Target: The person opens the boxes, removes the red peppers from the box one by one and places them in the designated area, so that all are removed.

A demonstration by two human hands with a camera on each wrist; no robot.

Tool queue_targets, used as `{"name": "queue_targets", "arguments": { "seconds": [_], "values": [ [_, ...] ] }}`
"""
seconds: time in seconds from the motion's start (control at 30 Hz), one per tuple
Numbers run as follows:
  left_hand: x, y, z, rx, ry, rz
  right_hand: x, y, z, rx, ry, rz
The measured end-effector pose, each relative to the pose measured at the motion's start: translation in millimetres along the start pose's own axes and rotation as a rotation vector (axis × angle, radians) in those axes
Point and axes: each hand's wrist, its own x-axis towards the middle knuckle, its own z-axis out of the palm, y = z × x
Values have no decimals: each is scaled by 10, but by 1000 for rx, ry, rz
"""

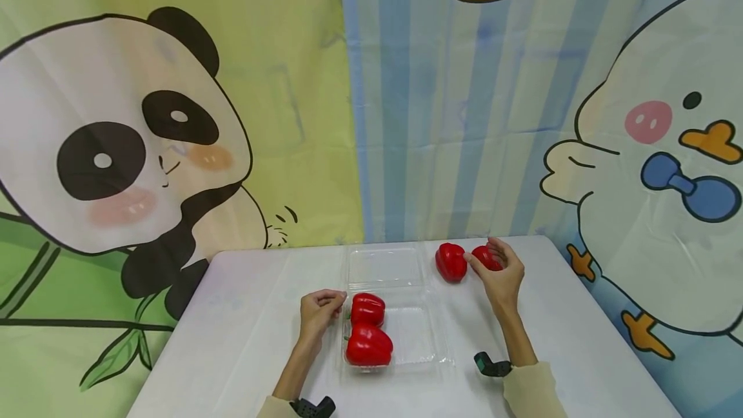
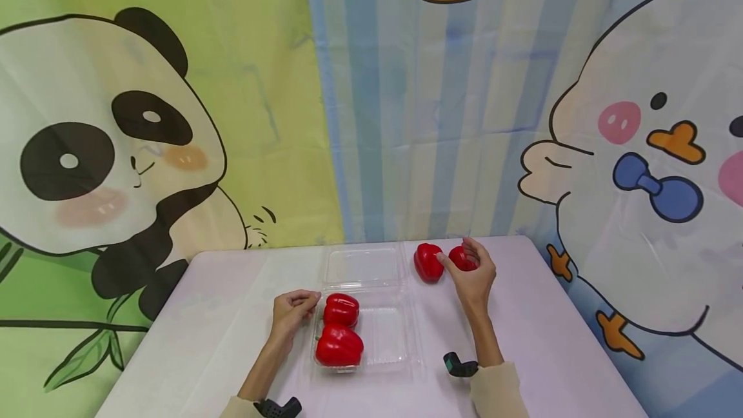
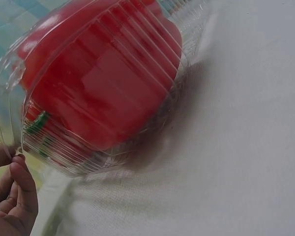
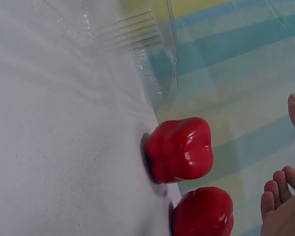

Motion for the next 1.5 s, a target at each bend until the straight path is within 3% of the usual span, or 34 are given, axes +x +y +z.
{"name": "queue_targets", "arguments": {
  "seconds": [0.6,0.87,1.2,1.5],
  "values": [
    [2,-2,1,2,0,5,-190,-334,155,99,-417,-106],
    [2,1,2,8,10,2,-345,-385,248,114,-490,-96],
    [5,1,4,8,10,7,-551,-458,338,125,-578,-190],
    [-10,-7,3,0,0,25,-706,-500,390,143,-667,-208]
  ]
}}
